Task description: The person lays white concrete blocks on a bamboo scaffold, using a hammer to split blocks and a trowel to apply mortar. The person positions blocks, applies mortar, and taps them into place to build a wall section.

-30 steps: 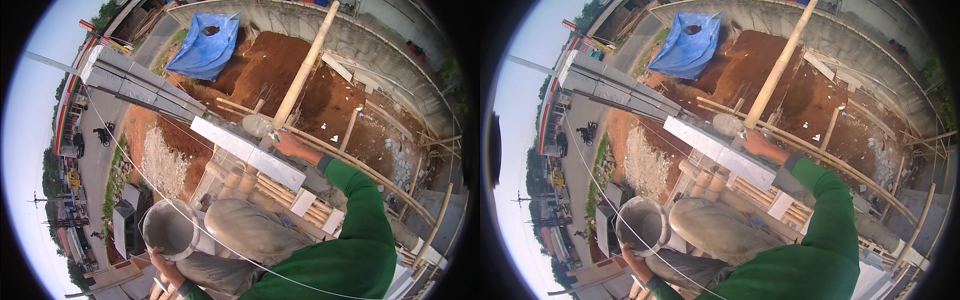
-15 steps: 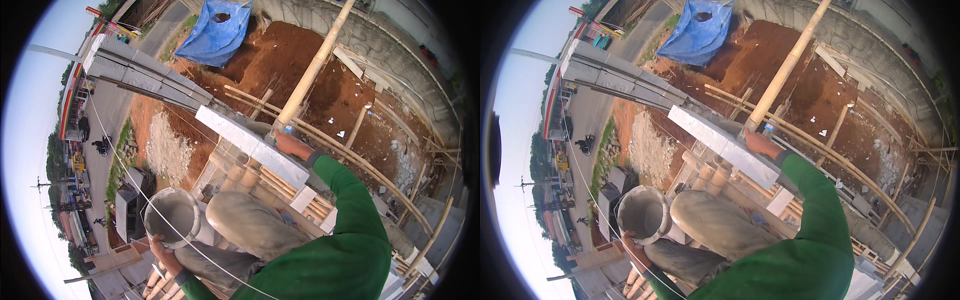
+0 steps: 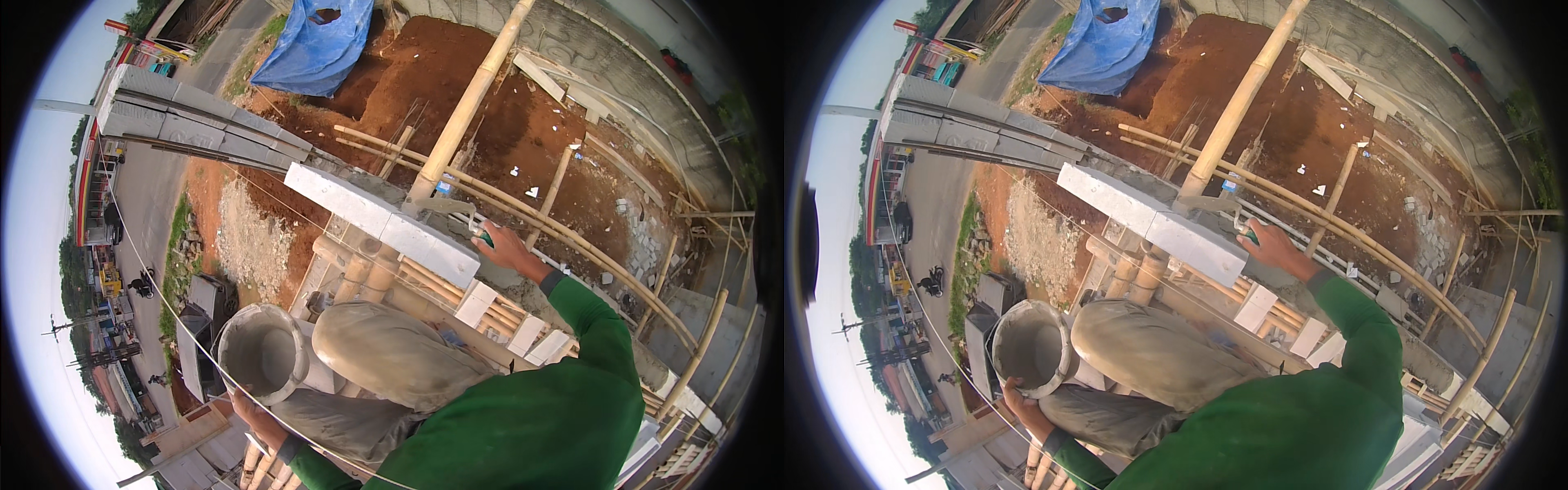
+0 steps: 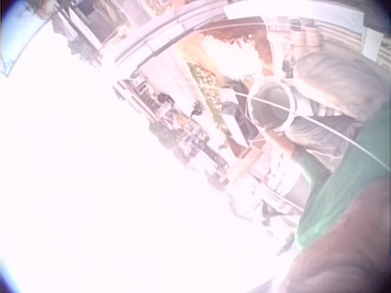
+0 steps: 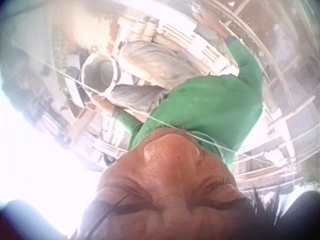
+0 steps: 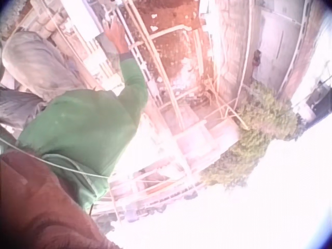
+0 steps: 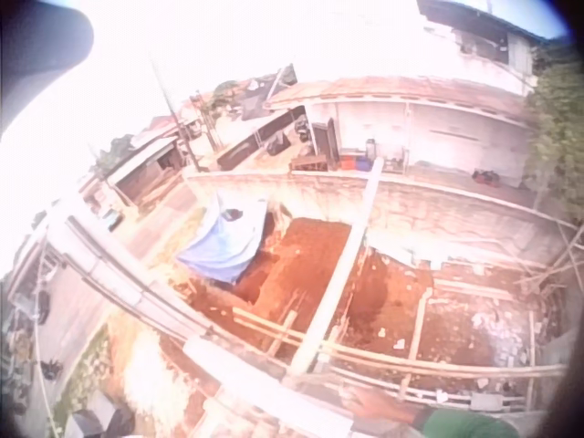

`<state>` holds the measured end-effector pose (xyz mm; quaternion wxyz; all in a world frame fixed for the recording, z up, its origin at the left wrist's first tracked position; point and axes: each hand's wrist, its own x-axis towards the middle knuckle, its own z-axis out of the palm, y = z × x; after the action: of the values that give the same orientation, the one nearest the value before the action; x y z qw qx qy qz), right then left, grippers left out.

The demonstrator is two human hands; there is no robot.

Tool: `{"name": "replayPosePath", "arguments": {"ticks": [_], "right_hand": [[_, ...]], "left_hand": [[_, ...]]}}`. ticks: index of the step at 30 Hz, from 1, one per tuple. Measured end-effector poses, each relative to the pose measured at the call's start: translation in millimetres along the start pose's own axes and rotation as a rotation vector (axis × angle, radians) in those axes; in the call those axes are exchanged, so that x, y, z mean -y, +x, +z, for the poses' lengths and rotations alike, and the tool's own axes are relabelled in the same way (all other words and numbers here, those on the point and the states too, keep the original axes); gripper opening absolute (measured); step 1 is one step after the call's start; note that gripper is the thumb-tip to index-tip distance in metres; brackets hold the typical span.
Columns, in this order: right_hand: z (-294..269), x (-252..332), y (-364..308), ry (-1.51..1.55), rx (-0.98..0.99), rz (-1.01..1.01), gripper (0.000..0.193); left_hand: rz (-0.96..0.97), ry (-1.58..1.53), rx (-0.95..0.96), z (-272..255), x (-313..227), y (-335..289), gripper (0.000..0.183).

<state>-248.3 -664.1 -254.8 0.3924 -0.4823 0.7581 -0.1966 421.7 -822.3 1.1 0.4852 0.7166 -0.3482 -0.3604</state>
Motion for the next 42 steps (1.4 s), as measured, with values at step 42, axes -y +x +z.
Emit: {"name": "replayPosePath", "arguments": {"ticks": [42], "right_hand": [[5, 13, 0, -0.315, -0.002, 0.004, 0.043]], "left_hand": [[0.174, -0.226, 0.183, 75, -24, -37, 0.065]]}}
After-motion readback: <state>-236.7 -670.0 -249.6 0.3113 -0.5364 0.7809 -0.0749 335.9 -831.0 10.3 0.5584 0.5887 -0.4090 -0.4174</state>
